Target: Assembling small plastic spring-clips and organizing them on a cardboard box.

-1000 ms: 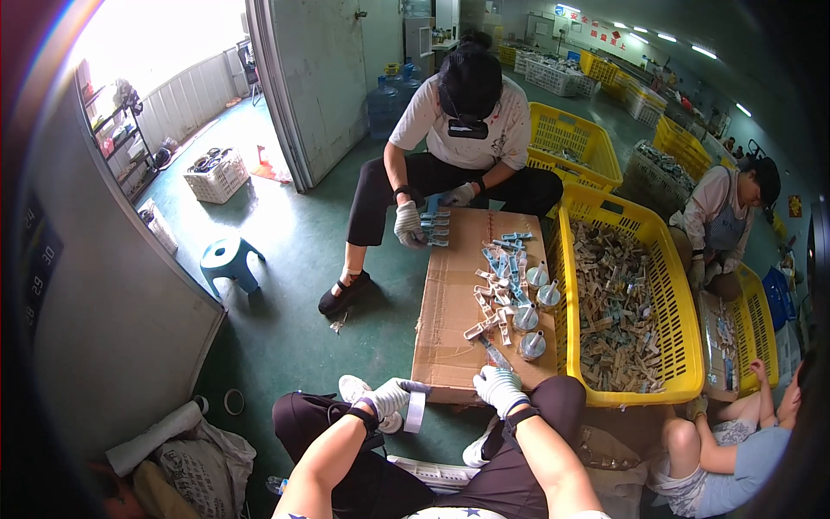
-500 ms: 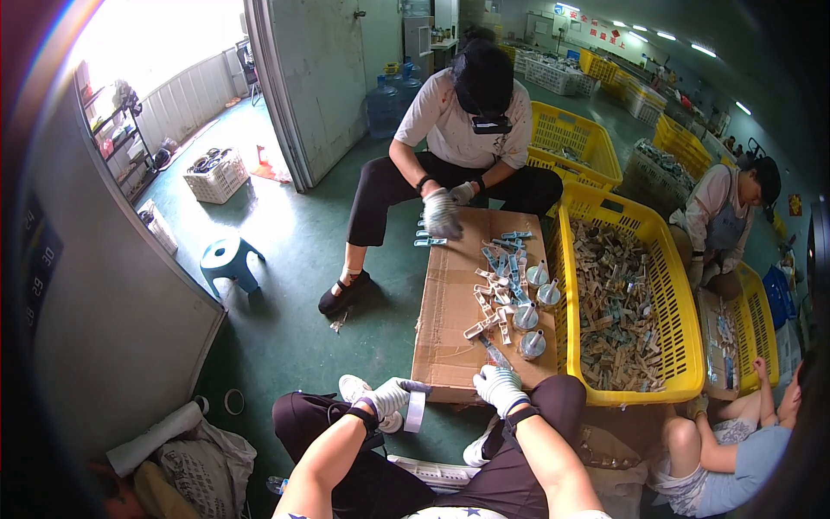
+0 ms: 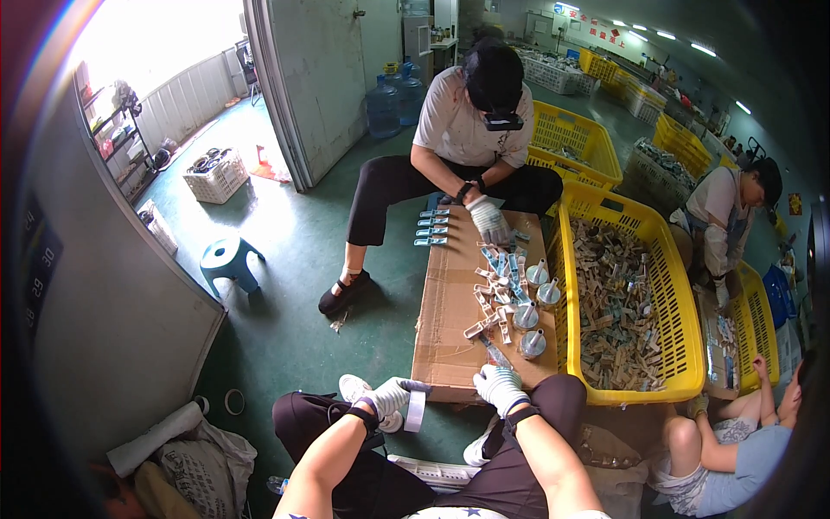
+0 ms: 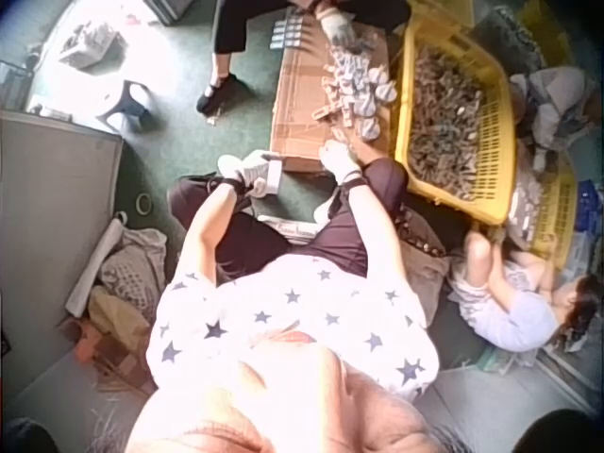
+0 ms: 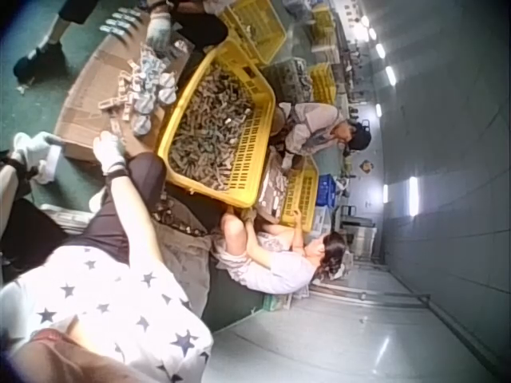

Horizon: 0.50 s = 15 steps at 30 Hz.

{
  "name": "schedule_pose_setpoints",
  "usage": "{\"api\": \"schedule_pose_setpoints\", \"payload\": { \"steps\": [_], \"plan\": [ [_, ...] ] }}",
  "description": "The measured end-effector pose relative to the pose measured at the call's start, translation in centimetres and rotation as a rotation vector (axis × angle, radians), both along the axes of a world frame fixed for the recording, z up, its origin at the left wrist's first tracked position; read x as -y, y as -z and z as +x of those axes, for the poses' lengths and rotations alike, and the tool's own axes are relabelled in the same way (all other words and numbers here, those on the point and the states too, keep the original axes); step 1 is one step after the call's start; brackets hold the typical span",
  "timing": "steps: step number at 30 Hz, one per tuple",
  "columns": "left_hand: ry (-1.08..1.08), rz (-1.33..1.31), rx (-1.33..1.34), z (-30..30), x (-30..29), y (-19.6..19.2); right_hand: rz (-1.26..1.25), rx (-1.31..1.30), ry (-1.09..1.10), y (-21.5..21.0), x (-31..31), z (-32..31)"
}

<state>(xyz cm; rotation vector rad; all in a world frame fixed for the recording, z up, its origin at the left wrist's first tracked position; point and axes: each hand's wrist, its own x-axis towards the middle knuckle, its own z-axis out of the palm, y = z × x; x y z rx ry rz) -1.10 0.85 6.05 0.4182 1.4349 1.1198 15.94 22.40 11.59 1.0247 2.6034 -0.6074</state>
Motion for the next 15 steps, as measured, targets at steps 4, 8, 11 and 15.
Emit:
{"api": "schedule_pose_setpoints", "payload": {
  "steps": [4, 8, 11, 15],
  "plan": [
    [0.004, 0.000, -0.012, -0.04, 0.01, 0.05, 0.005, -0.006, -0.005, 0.12, -0.01, -0.01],
    [-0.013, -0.011, 0.014, -0.02, 0.01, 0.32, 0.003, -0.002, -0.004, -0.16, 0.09, -0.04],
    [-0.015, -0.019, -0.001, 0.05, -0.10, 0.21, 0.011, -0.011, -0.004, -0.05, 0.03, 0.04],
    [-0.008, -0.019, -0.021, 0.08, -0.02, 0.19, -0.003, -0.012, 0.007, -0.03, 0.06, -0.10]
  ]
}}
